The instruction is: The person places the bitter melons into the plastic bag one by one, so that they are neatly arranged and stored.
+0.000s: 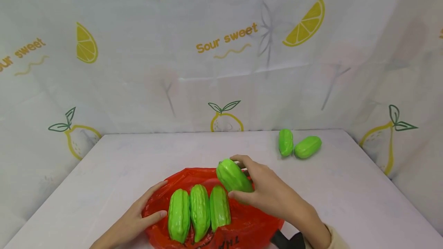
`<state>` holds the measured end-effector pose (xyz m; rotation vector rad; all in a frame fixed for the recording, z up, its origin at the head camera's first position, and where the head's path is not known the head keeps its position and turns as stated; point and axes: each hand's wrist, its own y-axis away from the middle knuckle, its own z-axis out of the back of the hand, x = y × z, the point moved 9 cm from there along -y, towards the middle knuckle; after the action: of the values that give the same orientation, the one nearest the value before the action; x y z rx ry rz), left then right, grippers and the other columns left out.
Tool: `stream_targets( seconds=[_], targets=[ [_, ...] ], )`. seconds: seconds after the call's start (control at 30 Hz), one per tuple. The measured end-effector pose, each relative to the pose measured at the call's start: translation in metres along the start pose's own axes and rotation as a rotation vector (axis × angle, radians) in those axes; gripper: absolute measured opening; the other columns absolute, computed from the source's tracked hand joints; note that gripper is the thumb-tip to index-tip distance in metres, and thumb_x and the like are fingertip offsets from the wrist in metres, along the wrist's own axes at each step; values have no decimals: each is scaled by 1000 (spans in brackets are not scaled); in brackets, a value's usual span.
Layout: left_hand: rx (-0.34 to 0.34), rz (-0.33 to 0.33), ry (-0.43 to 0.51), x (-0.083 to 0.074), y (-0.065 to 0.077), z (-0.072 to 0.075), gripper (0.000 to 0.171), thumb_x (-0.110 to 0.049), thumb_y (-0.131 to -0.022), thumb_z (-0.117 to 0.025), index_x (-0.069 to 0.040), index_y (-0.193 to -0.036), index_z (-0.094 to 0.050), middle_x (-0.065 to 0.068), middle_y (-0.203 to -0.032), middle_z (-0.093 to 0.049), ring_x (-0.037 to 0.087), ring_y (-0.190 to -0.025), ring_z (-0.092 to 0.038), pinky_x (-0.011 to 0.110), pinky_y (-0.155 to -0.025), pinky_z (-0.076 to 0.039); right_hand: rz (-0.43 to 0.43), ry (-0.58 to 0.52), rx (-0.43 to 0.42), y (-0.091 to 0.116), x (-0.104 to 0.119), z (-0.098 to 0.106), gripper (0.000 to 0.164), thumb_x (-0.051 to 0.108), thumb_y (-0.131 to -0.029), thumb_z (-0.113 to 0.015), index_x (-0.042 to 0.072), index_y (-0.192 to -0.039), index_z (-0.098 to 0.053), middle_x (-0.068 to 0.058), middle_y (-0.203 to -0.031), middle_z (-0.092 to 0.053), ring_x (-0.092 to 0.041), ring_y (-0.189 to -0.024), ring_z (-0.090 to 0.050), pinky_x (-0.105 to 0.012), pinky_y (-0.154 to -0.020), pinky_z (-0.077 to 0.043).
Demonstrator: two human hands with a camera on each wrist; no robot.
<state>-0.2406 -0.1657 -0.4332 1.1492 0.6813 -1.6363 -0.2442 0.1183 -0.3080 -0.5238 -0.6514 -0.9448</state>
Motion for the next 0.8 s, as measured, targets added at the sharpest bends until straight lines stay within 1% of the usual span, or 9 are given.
stream_targets(
  seconds=[0.1,0.17,0.27,0.37,0.5,0.67,0.73,0.8],
  targets=[
    [1,3,-3,1,-1,0,66,-36,-96,-64,-38,-152,-29,8,-152,-43,33,-129,-50,34,-85,-61,-17,-3,39,-1,-3,-6,72,42,-85,-76,11,-140,-41,-3,-122,-63,-24,-112,-62,-26,-83,-58],
    [3,2,-5,1,-1,0,66,-36,-96,-63,-38,-152,-29,8,-151,-43,33,-128,-51,33,-85,-61,-25,2,57,-1,-5,-10,71,42,-85,-76,10,-138,-41,-1,-121,-62,-20,-109,-61,-24,-83,-57],
    [7,0,-4,1,-2,-1,66,-36,-96,-63,-37,-153,-28,8,-151,-43,33,-127,-52,33,-85,-61,-36,5,78,-2,-8,-16,69,42,-85,-77,10,-136,-42,-2,-121,-61,-17,-106,-61,-22,-84,-56],
    [8,-1,-1,1,-2,-1,66,-35,-96,-63,-37,-153,-28,8,-151,-44,32,-127,-52,33,-85,-61,-43,20,87,-3,-10,-19,69,42,-85,-77,9,-135,-43,-3,-124,-59,-16,-107,-60,-22,-85,-55],
    [3,-1,-15,1,-2,0,66,-36,-96,-63,-38,-152,-29,7,-150,-45,31,-128,-52,33,-86,-61,-66,31,110,-3,-14,-22,70,45,-85,-76,11,-136,-42,-1,-123,-59,-14,-106,-59,-24,-85,-54],
    [2,-3,-22,1,-3,0,65,-36,-96,-63,-39,-152,-29,6,-149,-46,30,-127,-52,33,-86,-60,-95,38,173,-2,-19,-29,69,46,-85,-76,14,-136,-42,1,-122,-60,-9,-100,-60,-25,-81,-53],
    [4,-3,-18,1,-2,0,65,-36,-96,-63,-39,-152,-29,7,-150,-45,31,-127,-52,33,-86,-60,-96,44,185,-2,-21,-31,66,44,-85,-76,14,-133,-43,1,-122,-60,-6,-97,-60,-23,-78,-53],
    [5,-2,-13,1,-2,0,65,-36,-97,-63,-38,-152,-29,7,-150,-45,31,-128,-52,33,-86,-60,-88,57,193,-2,-21,-33,63,42,-85,-76,14,-131,-44,2,-118,-62,-4,-92,-59,-21,-75,-51]
  ],
)
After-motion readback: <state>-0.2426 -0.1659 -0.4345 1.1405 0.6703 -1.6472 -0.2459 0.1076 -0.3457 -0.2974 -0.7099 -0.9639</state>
